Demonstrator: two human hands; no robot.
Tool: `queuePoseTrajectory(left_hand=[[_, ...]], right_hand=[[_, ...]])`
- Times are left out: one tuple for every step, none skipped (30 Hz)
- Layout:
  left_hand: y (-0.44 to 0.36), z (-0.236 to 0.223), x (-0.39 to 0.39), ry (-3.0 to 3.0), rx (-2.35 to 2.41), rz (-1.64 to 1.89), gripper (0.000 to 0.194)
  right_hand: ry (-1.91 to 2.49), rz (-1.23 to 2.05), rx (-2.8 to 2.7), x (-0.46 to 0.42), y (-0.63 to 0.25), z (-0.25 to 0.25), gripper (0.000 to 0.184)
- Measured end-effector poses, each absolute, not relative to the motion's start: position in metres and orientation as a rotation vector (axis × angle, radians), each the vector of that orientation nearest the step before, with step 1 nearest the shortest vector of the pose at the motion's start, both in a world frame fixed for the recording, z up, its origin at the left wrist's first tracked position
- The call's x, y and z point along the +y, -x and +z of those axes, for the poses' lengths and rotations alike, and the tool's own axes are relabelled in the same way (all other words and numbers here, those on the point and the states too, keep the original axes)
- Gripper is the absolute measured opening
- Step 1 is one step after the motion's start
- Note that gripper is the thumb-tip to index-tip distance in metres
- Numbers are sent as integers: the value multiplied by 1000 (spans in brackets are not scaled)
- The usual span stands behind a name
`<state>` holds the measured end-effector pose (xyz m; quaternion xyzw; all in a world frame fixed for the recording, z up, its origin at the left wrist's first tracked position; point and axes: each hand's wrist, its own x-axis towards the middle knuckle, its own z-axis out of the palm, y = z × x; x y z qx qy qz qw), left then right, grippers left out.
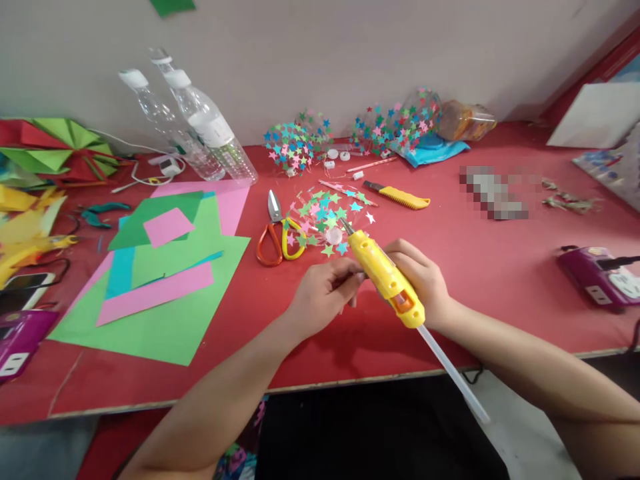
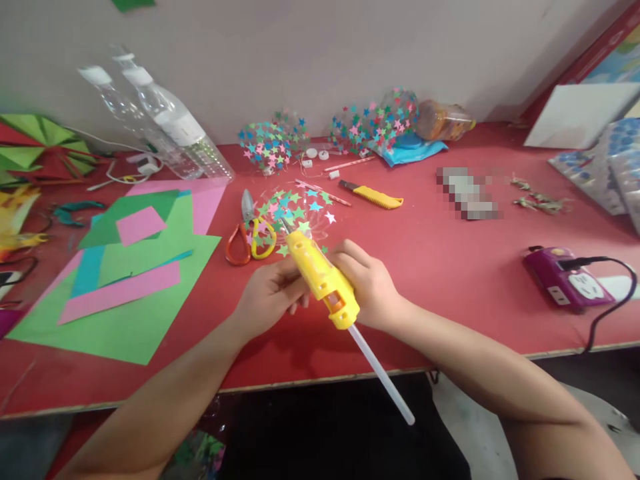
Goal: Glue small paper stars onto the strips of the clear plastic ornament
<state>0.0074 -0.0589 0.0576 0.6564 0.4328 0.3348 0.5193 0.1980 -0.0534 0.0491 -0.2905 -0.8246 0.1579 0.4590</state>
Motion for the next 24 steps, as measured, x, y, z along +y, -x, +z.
queuePoseTrajectory(left_hand=[[-7, 58, -59, -1586, 1039, 806, 19], [-7, 58, -60, -1593, 1041, 809, 18], [-7, 58, -60, -1597, 1042, 811, 17], [-7, 58, -60, -1598, 1044, 813, 17], [-8, 58, -61, -1599, 1046, 810, 17], [-8, 57, -61, -1603, 1047, 808, 16], [-9, 57, -61, -1608, 1047, 811, 16], [-9, 57, -61, -1612, 1048, 821, 15], [-10, 57, -61, -1615, 1048, 837, 14], [-10, 56, -61, -1617, 1047, 855, 13], [-10, 56, -61, -1619, 1044, 871, 12], [-10, 56, -61, -1619, 1039, 886, 10], [-10, 57, -61, -1618, 1033, 905, 9], [-9, 57, -61, -1613, 1033, 931, 8], [-8, 57, -61, -1602, 1041, 967, 8], [-6, 58, -60, -1586, 1057, 1017, 8], [-3, 59, -59, -1563, 1079, 1077, 10], [-1, 61, -58, -1535, 1107, 1147, 12], [1, 62, -57, -1508, 1134, 1214, 13], [4, 63, -56, -1481, 1155, 1278, 15], [6, 64, -54, -1459, 1169, 1330, 15], [7, 65, -53, -1441, 1178, 1367, 14], [8, 65, -52, -1430, 1183, 1388, 12], [8, 65, -52, -1427, 1186, 1396, 10]], right_hand=[[746, 409, -2022, -53, -198, 48, 11], [779, 428, -2016, -52, -199, 48, 14], [808, 449, -2016, -51, -200, 47, 17], [825, 469, -2021, -50, -201, 47, 19], [824, 485, -2029, -49, -202, 46, 21], [810, 496, -2035, -49, -202, 45, 23], [794, 503, -2039, -48, -202, 45, 24], [783, 505, -2036, -48, -202, 44, 24], [777, 505, -2033, -48, -202, 43, 24], [774, 504, -2029, -49, -202, 43, 23], [775, 502, -2023, -49, -201, 43, 23], [778, 491, -2017, -49, -201, 44, 22], [780, 472, -2012, -50, -201, 46, 20], [785, 448, -2007, -50, -202, 48, 18], [791, 422, -1998, -50, -203, 51, 16], [798, 400, -1989, -51, -204, 54, 14], [805, 388, -1988, -51, -205, 57, 11], [807, 387, -1995, -51, -207, 60, 10], [801, 389, -2008, -50, -208, 62, 10], [784, 392, -2032, -50, -209, 63, 10], [761, 393, -2062, -50, -209, 63, 11], [736, 390, -2093, -49, -209, 62, 12], [712, 385, -2118, -49, -209, 61, 14], [695, 384, -2138, -49, -208, 60, 15]])
